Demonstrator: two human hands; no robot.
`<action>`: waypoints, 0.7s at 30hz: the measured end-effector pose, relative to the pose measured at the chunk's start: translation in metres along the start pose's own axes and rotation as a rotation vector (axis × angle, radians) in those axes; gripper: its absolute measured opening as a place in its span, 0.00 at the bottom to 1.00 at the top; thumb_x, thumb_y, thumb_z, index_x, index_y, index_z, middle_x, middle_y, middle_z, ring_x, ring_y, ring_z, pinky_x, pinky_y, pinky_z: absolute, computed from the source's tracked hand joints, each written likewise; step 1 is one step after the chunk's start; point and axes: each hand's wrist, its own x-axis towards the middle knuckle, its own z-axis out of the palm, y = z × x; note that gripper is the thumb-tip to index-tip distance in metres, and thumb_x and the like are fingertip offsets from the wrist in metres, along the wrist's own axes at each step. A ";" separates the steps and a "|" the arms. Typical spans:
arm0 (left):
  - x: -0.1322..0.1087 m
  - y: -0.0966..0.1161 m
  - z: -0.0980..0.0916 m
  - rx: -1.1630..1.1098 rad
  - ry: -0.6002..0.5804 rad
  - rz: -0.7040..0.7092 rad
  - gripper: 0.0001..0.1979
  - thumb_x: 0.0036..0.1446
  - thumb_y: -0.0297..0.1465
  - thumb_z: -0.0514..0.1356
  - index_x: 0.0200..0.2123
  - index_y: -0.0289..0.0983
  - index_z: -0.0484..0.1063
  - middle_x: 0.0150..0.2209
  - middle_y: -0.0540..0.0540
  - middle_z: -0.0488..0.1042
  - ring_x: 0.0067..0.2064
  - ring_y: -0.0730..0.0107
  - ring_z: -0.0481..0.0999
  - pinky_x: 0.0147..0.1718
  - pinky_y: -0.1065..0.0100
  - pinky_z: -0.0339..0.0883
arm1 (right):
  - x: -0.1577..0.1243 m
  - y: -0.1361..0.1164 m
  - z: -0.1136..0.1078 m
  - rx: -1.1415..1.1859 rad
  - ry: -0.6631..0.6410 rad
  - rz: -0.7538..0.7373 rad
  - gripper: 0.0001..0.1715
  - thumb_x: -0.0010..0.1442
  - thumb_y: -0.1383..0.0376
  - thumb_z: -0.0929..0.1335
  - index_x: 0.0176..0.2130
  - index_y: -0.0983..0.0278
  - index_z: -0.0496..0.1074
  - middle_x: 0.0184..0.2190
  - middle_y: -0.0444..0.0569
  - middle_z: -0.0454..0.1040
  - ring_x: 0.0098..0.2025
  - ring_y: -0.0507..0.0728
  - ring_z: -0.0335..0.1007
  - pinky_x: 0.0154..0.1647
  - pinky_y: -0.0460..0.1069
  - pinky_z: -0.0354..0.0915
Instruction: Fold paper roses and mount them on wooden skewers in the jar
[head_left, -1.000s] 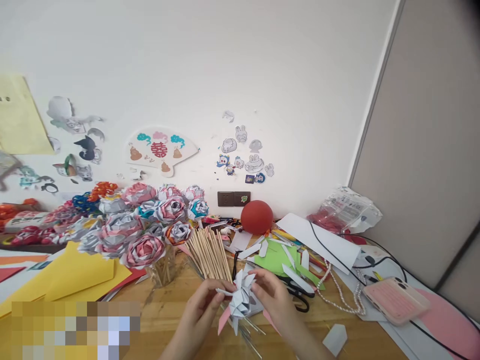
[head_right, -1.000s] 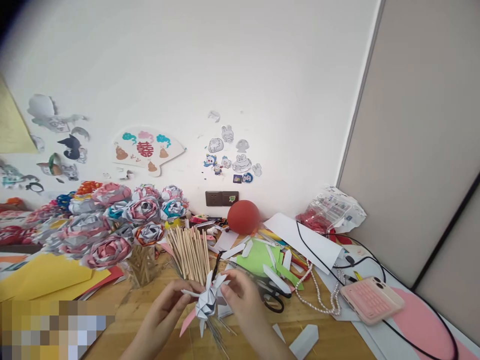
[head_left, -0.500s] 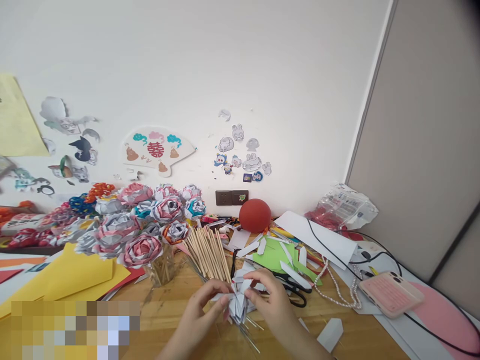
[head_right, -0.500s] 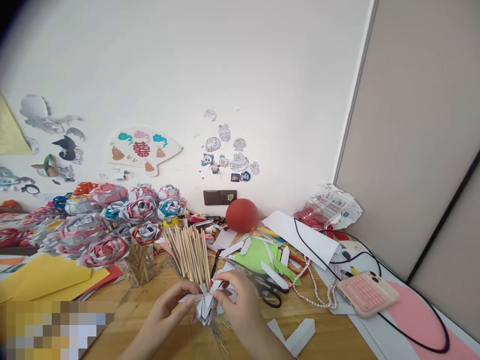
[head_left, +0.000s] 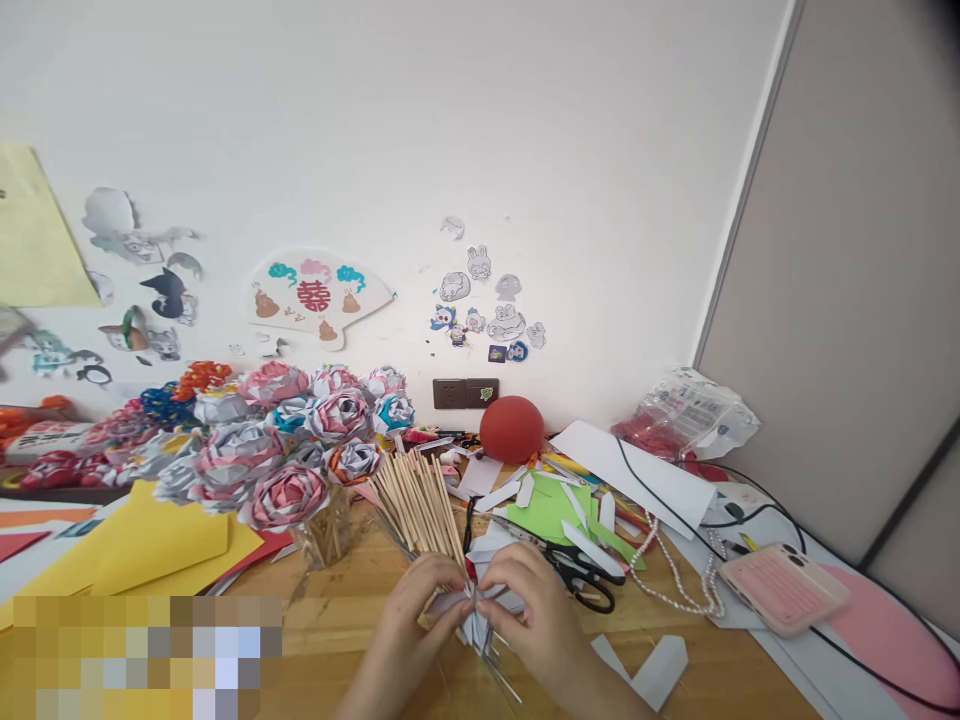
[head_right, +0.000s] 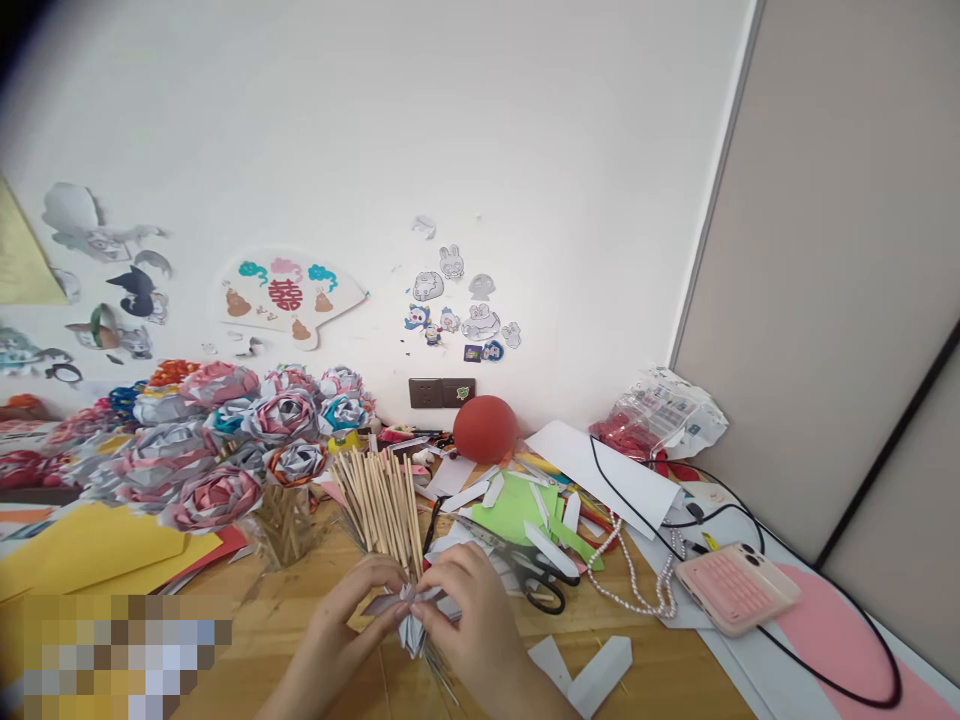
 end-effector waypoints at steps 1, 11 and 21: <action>0.000 0.000 0.000 0.009 0.004 0.016 0.02 0.53 0.28 0.58 0.28 0.38 0.66 0.29 0.48 0.72 0.33 0.70 0.73 0.33 0.71 0.68 | 0.000 0.000 -0.001 -0.018 -0.006 -0.015 0.03 0.54 0.69 0.67 0.33 0.62 0.69 0.31 0.46 0.69 0.36 0.55 0.64 0.36 0.47 0.60; 0.000 0.006 -0.002 0.081 0.085 0.198 0.05 0.52 0.23 0.59 0.31 0.38 0.67 0.28 0.49 0.72 0.32 0.71 0.72 0.32 0.71 0.67 | -0.002 0.001 0.001 -0.083 0.044 -0.102 0.06 0.59 0.66 0.64 0.37 0.62 0.70 0.32 0.47 0.70 0.36 0.55 0.65 0.36 0.48 0.62; -0.001 0.007 -0.009 0.202 0.125 0.198 0.08 0.51 0.23 0.59 0.35 0.39 0.67 0.30 0.48 0.73 0.34 0.69 0.73 0.35 0.68 0.67 | -0.004 -0.001 0.002 -0.095 0.021 -0.088 0.09 0.60 0.66 0.63 0.41 0.60 0.70 0.35 0.48 0.72 0.38 0.56 0.66 0.39 0.50 0.64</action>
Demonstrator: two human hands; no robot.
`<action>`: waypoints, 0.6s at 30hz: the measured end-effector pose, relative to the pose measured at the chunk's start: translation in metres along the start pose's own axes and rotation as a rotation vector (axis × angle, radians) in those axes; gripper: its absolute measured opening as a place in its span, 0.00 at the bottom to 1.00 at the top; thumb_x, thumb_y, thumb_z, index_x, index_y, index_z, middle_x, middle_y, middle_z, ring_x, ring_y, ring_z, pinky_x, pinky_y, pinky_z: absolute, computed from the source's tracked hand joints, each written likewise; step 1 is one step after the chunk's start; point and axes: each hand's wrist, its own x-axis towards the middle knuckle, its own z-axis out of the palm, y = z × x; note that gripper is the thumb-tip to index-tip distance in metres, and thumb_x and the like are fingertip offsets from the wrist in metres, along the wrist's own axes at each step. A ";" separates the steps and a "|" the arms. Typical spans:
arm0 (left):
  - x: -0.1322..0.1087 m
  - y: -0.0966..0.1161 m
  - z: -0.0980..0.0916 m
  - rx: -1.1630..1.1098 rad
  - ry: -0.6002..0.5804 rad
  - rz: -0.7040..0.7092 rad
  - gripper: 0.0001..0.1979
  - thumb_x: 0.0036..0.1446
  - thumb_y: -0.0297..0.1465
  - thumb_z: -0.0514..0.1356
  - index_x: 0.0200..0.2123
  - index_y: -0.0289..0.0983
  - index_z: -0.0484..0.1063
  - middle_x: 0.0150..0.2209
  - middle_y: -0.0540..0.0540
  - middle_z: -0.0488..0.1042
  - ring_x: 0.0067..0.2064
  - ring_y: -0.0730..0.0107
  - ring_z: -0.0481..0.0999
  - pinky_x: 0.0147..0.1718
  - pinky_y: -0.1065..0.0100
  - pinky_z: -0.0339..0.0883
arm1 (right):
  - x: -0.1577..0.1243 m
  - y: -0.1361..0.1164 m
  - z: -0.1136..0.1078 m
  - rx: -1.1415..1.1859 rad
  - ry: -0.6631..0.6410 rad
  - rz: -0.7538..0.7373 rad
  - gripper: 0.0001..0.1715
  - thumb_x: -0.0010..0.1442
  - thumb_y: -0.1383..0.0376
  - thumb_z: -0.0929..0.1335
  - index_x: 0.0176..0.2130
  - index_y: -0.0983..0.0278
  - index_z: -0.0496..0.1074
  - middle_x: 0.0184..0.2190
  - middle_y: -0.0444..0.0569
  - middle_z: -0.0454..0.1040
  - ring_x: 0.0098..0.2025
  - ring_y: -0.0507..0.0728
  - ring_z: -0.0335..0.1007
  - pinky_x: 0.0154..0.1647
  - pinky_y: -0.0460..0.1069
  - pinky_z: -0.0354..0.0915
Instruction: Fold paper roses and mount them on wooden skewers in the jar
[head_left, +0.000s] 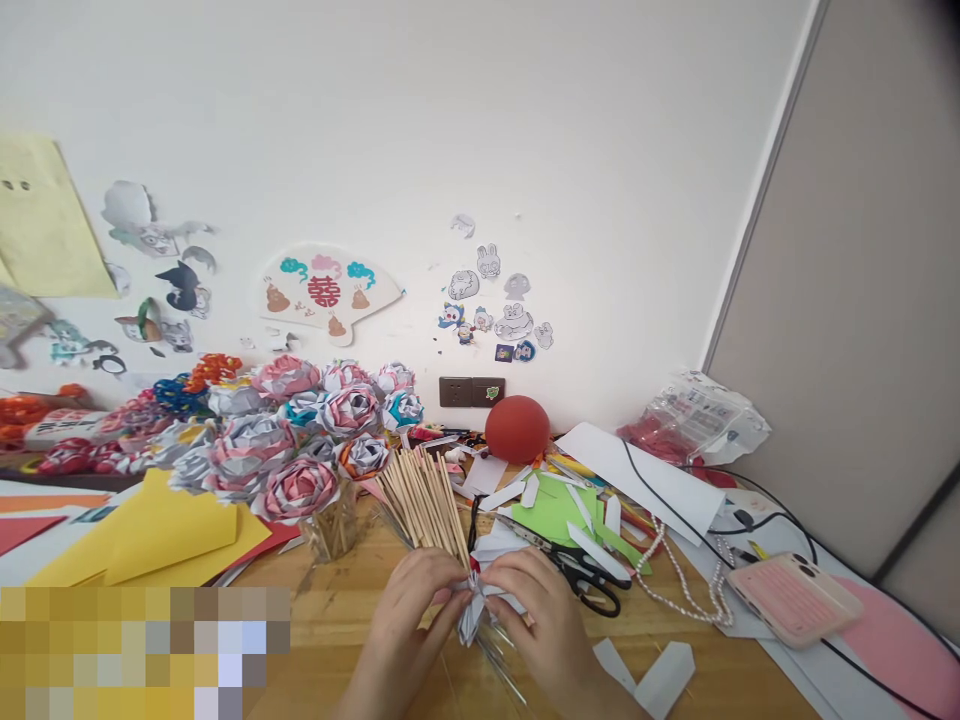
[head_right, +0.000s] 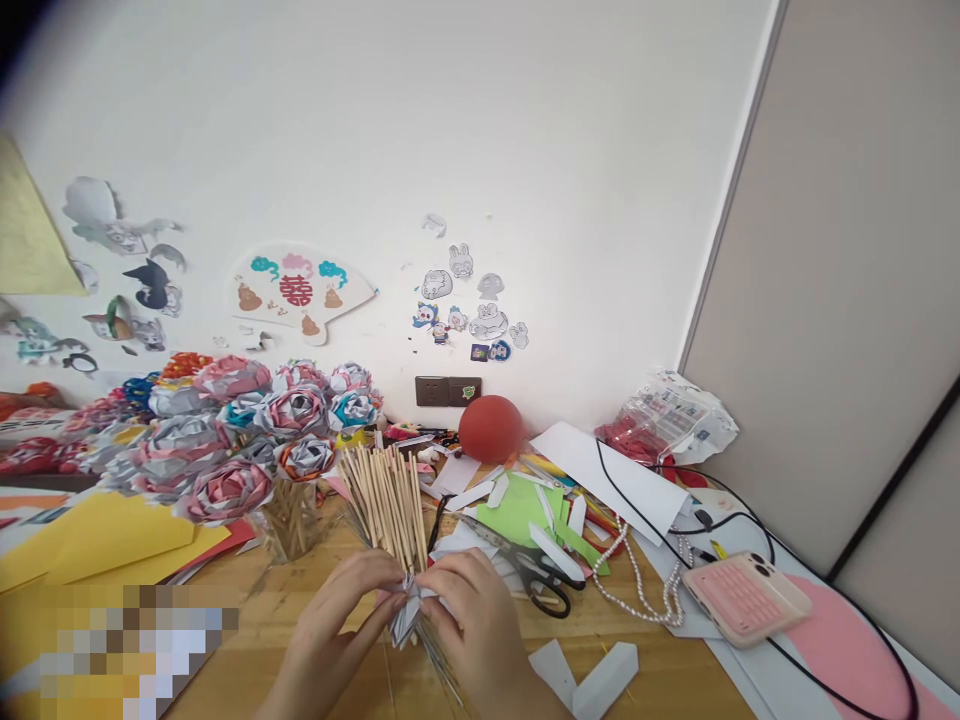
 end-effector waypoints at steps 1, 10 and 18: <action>0.000 0.000 0.000 0.000 -0.002 0.005 0.08 0.51 0.23 0.59 0.35 0.39 0.67 0.30 0.48 0.73 0.34 0.69 0.73 0.35 0.68 0.67 | 0.000 0.000 0.000 0.000 -0.006 0.004 0.09 0.60 0.66 0.63 0.41 0.60 0.69 0.35 0.48 0.72 0.38 0.56 0.66 0.39 0.50 0.63; 0.003 0.005 0.002 -0.023 -0.043 0.056 0.05 0.52 0.22 0.58 0.30 0.38 0.66 0.28 0.48 0.73 0.33 0.69 0.72 0.35 0.68 0.67 | 0.000 -0.001 -0.001 0.003 -0.019 0.002 0.05 0.60 0.67 0.64 0.37 0.61 0.69 0.33 0.47 0.70 0.37 0.54 0.64 0.38 0.49 0.62; -0.003 0.002 0.005 -0.032 -0.114 0.053 0.05 0.55 0.23 0.55 0.33 0.38 0.67 0.30 0.46 0.73 0.34 0.70 0.71 0.34 0.70 0.67 | 0.003 -0.004 -0.004 -0.021 -0.002 0.005 0.04 0.59 0.67 0.64 0.33 0.61 0.69 0.33 0.46 0.70 0.37 0.55 0.63 0.37 0.49 0.62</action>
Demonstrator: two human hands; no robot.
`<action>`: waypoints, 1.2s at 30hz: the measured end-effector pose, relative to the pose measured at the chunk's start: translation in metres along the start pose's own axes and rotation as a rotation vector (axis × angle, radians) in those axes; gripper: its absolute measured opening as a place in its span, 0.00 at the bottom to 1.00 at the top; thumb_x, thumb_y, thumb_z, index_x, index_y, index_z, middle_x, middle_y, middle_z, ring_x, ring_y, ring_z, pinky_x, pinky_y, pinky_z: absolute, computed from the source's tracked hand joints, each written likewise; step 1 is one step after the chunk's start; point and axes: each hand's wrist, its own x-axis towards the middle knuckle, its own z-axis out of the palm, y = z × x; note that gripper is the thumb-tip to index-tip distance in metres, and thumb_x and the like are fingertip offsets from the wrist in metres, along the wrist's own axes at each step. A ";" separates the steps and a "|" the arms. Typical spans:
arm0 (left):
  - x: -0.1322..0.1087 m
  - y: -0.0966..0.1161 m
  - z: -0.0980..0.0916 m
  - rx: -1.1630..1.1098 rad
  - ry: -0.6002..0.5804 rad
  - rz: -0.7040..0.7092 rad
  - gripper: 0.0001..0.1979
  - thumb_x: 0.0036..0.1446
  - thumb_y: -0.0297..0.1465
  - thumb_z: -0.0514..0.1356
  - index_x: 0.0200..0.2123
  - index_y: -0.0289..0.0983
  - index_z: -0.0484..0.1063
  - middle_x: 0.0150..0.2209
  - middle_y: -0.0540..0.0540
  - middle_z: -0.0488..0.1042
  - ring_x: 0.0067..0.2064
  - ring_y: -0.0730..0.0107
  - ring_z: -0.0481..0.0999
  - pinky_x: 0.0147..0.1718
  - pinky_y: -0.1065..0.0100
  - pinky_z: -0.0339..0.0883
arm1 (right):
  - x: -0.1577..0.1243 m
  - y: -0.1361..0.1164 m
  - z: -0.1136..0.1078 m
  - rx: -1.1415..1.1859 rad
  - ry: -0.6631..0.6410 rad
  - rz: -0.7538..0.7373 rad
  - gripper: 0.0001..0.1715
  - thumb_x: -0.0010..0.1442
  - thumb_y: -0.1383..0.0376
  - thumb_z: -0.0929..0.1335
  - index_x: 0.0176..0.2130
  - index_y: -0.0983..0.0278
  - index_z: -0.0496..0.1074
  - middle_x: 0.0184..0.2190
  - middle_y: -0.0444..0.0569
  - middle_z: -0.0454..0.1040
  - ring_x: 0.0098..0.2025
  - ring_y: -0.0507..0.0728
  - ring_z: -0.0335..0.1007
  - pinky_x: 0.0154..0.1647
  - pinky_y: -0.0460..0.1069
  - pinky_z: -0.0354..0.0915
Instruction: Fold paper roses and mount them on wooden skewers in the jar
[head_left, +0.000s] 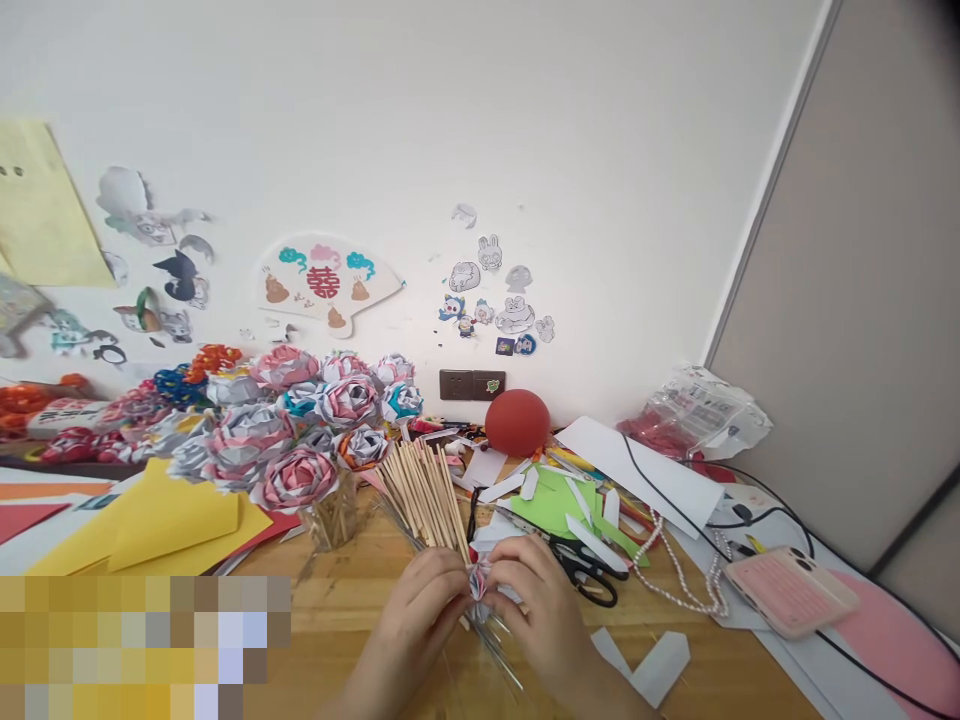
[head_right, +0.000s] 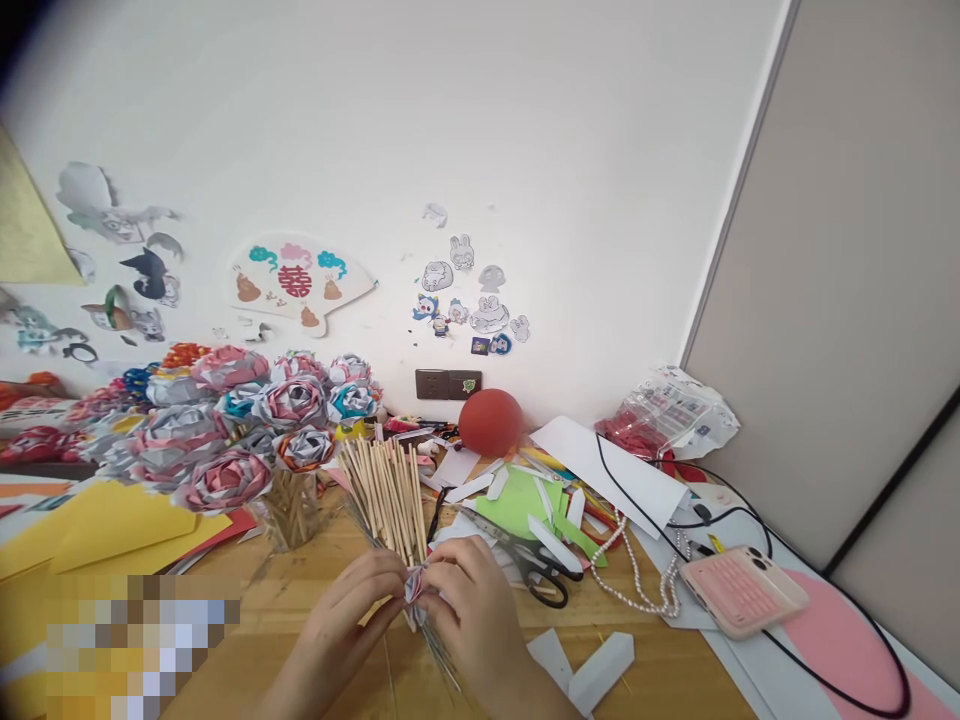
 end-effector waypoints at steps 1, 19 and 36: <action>-0.001 0.000 0.000 -0.013 -0.011 -0.005 0.05 0.55 0.23 0.55 0.33 0.38 0.67 0.30 0.46 0.72 0.34 0.70 0.71 0.34 0.70 0.67 | 0.001 0.000 -0.001 0.004 -0.011 0.001 0.04 0.59 0.67 0.64 0.33 0.61 0.69 0.33 0.46 0.70 0.36 0.55 0.63 0.37 0.49 0.61; -0.006 -0.019 0.019 -0.761 -0.367 -0.773 0.15 0.46 0.39 0.62 0.24 0.35 0.60 0.23 0.54 0.61 0.26 0.76 0.62 0.25 0.74 0.56 | -0.005 0.011 0.018 0.521 -0.238 0.650 0.06 0.48 0.68 0.67 0.24 0.64 0.62 0.21 0.39 0.62 0.24 0.49 0.59 0.23 0.42 0.56; 0.001 -0.005 0.013 -0.299 -0.342 -0.745 0.04 0.44 0.25 0.56 0.20 0.35 0.68 0.22 0.53 0.68 0.28 0.72 0.67 0.27 0.74 0.58 | -0.008 0.017 0.020 0.315 -0.299 0.511 0.09 0.46 0.76 0.65 0.27 0.64 0.69 0.24 0.41 0.70 0.29 0.52 0.66 0.30 0.44 0.60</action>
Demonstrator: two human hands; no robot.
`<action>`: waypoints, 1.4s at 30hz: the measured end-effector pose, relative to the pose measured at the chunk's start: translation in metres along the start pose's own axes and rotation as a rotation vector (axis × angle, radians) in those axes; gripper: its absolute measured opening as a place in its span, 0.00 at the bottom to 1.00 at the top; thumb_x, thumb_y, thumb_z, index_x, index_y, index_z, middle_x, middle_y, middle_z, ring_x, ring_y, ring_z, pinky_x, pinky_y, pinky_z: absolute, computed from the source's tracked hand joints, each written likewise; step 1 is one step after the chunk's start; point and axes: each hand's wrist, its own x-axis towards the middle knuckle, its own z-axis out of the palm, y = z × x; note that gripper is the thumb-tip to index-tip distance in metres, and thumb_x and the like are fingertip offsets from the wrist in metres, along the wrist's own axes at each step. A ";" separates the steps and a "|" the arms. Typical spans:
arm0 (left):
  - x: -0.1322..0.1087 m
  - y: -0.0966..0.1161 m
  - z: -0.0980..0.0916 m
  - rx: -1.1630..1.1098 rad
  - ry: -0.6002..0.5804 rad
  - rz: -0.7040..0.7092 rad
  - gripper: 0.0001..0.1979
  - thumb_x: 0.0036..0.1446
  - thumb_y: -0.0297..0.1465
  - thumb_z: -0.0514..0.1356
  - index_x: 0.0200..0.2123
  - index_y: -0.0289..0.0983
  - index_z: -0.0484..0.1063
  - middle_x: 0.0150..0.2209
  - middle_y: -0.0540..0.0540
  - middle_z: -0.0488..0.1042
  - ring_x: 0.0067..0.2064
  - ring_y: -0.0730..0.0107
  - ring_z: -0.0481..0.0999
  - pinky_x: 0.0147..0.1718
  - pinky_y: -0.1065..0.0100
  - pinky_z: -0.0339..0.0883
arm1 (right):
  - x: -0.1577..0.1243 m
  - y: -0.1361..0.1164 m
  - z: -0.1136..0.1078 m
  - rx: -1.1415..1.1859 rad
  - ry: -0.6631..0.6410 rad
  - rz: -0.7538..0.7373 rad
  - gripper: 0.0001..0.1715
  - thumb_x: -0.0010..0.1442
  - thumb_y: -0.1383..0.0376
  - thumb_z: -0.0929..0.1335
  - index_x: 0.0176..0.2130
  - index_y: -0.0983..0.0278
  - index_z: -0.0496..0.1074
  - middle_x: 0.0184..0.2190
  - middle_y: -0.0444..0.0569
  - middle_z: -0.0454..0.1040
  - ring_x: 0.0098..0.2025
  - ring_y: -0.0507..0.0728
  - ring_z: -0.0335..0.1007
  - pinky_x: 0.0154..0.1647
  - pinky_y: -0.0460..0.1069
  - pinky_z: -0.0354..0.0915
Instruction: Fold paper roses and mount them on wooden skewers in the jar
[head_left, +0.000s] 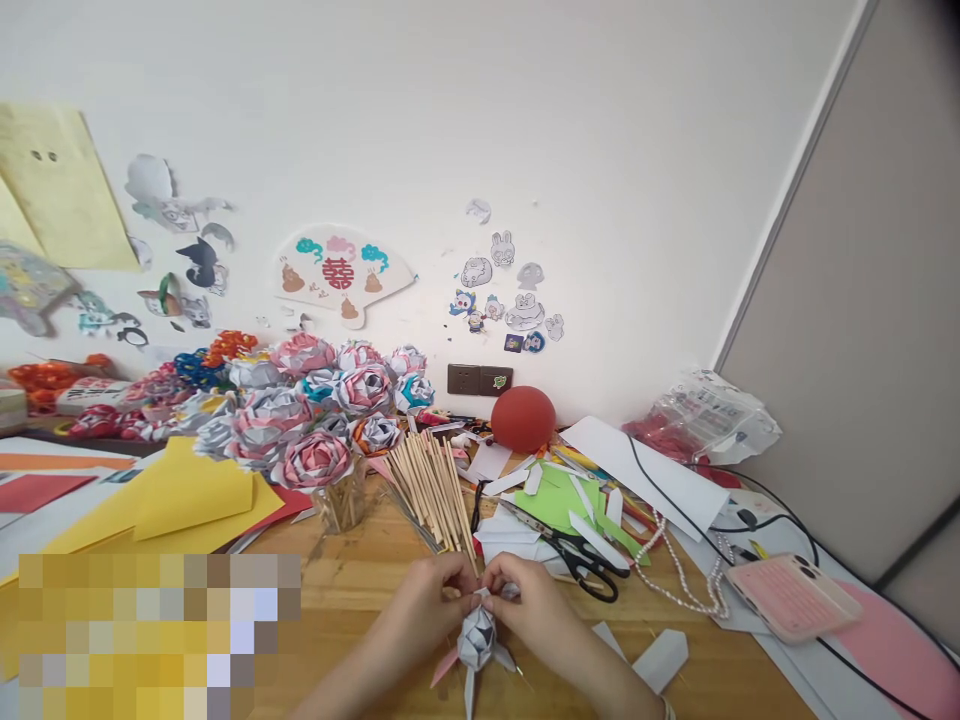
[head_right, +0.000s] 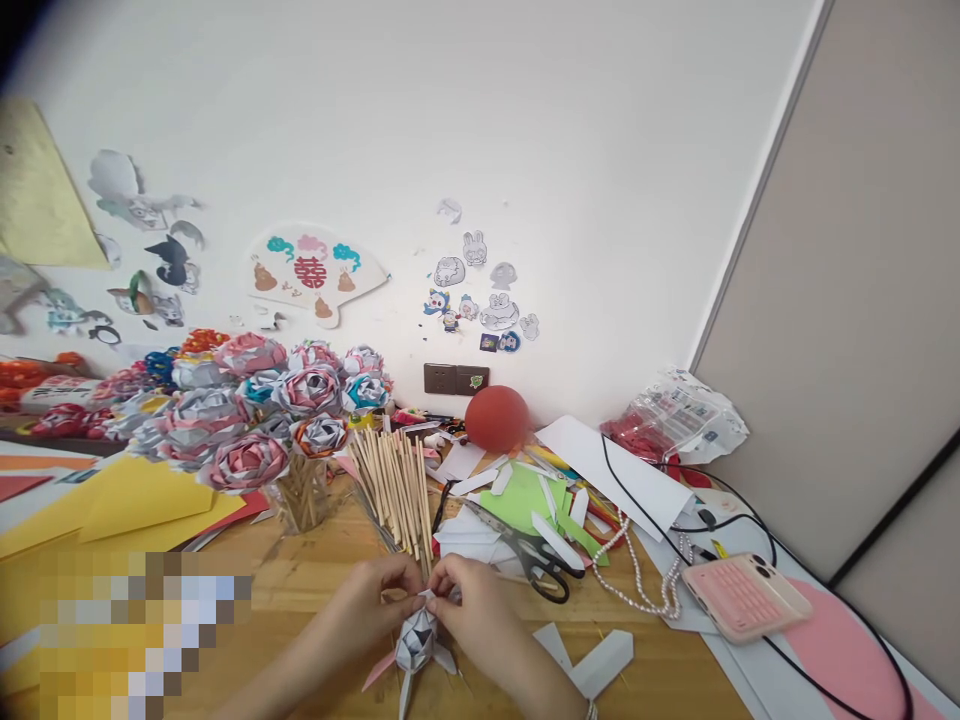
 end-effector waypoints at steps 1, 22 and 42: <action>-0.001 0.001 0.000 0.000 0.011 -0.007 0.04 0.44 0.25 0.56 0.20 0.35 0.68 0.22 0.53 0.69 0.28 0.72 0.68 0.28 0.73 0.58 | 0.000 -0.001 -0.001 -0.013 -0.001 -0.015 0.09 0.46 0.76 0.65 0.28 0.63 0.69 0.24 0.41 0.70 0.29 0.52 0.66 0.30 0.44 0.60; 0.007 -0.008 -0.004 -0.415 -0.139 -0.145 0.23 0.44 0.52 0.56 0.25 0.37 0.60 0.20 0.57 0.60 0.18 0.76 0.66 0.15 0.72 0.62 | -0.004 -0.014 -0.009 -0.235 0.092 -0.608 0.12 0.61 0.69 0.61 0.33 0.63 0.73 0.28 0.48 0.72 0.34 0.55 0.63 0.33 0.48 0.62; 0.009 -0.006 -0.012 -0.446 0.053 -0.040 0.22 0.47 0.50 0.55 0.22 0.36 0.62 0.20 0.55 0.61 0.22 0.76 0.63 0.19 0.75 0.60 | -0.009 -0.025 -0.014 -0.346 0.026 -0.720 0.16 0.58 0.67 0.62 0.47 0.63 0.67 0.42 0.52 0.72 0.45 0.60 0.63 0.50 0.57 0.57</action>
